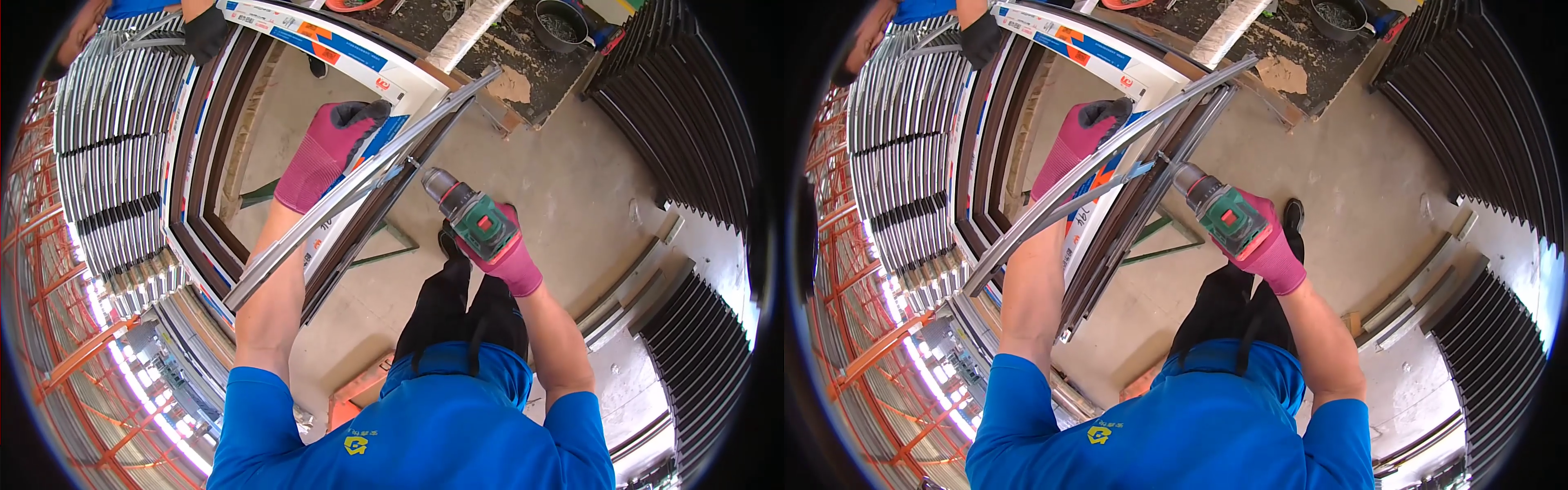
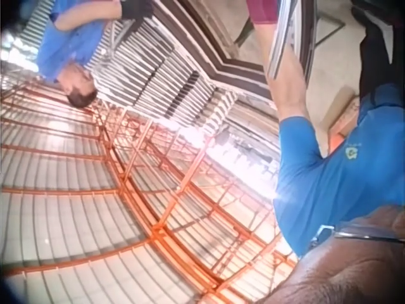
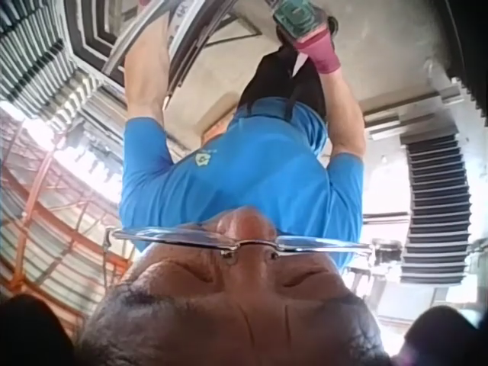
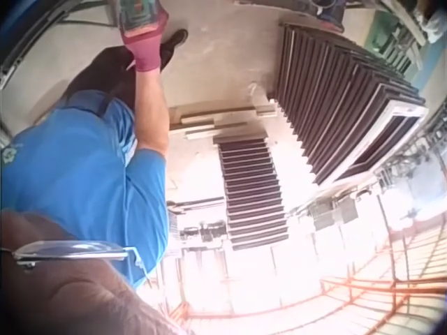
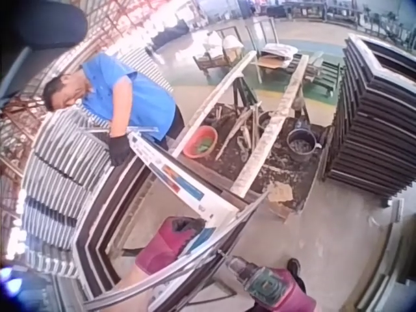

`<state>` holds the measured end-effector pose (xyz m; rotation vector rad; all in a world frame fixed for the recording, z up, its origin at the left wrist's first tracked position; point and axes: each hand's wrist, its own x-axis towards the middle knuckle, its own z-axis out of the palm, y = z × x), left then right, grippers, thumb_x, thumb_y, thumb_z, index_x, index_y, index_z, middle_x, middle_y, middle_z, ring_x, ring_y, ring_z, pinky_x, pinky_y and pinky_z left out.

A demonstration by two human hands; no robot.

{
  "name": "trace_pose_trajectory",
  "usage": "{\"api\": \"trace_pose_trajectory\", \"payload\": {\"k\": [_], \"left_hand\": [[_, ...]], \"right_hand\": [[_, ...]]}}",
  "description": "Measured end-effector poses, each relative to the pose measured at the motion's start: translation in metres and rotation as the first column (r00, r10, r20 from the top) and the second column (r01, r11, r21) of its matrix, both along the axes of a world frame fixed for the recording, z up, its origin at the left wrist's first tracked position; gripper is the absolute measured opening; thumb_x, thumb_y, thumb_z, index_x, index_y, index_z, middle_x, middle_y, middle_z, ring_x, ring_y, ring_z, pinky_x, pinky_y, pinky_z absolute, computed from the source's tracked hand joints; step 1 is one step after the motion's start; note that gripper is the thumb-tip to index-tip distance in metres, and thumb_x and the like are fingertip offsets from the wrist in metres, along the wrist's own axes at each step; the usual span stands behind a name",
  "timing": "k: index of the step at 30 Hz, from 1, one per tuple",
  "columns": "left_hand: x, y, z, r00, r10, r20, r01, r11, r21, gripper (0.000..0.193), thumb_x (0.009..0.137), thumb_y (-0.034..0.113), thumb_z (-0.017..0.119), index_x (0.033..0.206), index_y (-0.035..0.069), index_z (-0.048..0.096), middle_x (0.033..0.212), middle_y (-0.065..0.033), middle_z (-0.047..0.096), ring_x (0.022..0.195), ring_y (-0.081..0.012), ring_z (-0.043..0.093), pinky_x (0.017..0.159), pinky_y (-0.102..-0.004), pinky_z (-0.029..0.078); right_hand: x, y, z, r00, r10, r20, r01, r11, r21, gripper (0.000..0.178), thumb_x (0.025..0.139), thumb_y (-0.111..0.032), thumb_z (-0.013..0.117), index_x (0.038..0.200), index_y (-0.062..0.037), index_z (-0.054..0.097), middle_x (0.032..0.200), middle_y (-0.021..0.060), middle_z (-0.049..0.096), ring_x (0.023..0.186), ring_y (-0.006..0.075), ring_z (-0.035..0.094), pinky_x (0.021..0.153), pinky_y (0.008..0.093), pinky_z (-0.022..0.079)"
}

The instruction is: Using a power drill to attach metal hardware to white window frame sections on a factory floor.

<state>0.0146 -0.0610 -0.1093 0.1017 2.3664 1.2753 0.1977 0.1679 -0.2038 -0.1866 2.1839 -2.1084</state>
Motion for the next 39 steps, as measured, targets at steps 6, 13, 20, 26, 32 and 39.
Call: {"api": "trace_pose_trajectory", "payload": {"k": [6,13,20,26,32,39], "left_hand": [[-0.001,0.011,0.012,0.996,0.044,0.080,-0.036,0.995,-0.096,0.034,0.093,0.025,0.070,0.105,-0.007,0.071,0.087,-0.0096,0.070,0.081,-0.0117,0.060,0.079,-0.0282,0.049],[-0.002,0.008,0.007,0.990,0.071,0.118,-0.054,0.989,-0.138,0.032,0.092,0.019,0.069,0.108,-0.008,0.069,0.091,-0.0098,0.070,0.084,-0.0121,0.062,0.082,-0.0284,0.050],[-0.002,0.011,0.009,0.993,0.071,0.094,-0.057,0.987,-0.147,0.032,0.091,0.018,0.070,0.110,-0.008,0.069,0.095,-0.0121,0.071,0.086,-0.0131,0.063,0.084,-0.0278,0.050],[0.000,0.017,0.014,0.990,0.093,0.108,-0.073,0.981,-0.180,0.033,0.091,0.019,0.070,0.110,-0.008,0.070,0.096,-0.0136,0.071,0.088,-0.0142,0.063,0.086,-0.0282,0.050],[-0.004,0.001,-0.007,0.995,0.092,0.030,-0.090,0.994,-0.063,0.034,0.091,0.024,0.073,0.105,-0.007,0.072,0.089,-0.0103,0.070,0.084,-0.0124,0.061,0.081,-0.0278,0.049],[-0.010,-0.014,-0.024,0.984,0.148,-0.104,-0.156,0.985,-0.071,0.035,0.092,0.033,0.072,0.094,-0.002,0.073,0.070,-0.0024,0.061,0.065,-0.0073,0.052,0.061,-0.0262,0.043]], "right_hand": [[-0.001,-0.009,-0.011,0.999,-0.050,0.012,0.050,0.996,-0.070,0.041,0.071,-0.005,0.075,0.111,-0.0039,0.065,0.097,0.0149,0.069,0.084,0.0358,0.065,0.075,0.0364,0.053],[-0.014,0.007,0.014,0.995,-0.051,-0.083,0.061,0.991,0.117,0.047,0.069,-0.009,0.079,0.113,-0.0038,0.065,0.100,0.0149,0.068,0.087,0.0342,0.066,0.079,0.0372,0.053],[-0.022,0.020,0.018,0.995,0.042,-0.095,-0.016,0.968,0.252,0.063,0.059,-0.017,0.081,0.120,-0.0102,0.065,0.104,0.0113,0.070,0.090,0.0342,0.063,0.081,0.0395,0.049],[-0.025,0.021,0.019,0.995,0.058,-0.075,-0.037,0.965,0.258,0.062,0.061,-0.019,0.082,0.121,-0.0109,0.065,0.101,0.0116,0.070,0.088,0.0341,0.064,0.080,0.0396,0.049],[-0.025,0.020,0.021,0.994,0.064,-0.087,-0.039,0.963,0.267,0.062,0.063,-0.018,0.082,0.122,-0.0111,0.064,0.102,0.0130,0.069,0.091,0.0354,0.064,0.082,0.0410,0.049],[0.002,0.008,0.008,0.990,-0.055,-0.128,0.077,0.982,0.174,0.061,0.067,-0.010,0.081,0.125,-0.0072,0.060,0.110,0.0154,0.068,0.095,0.0349,0.065,0.085,0.0410,0.051]]}}
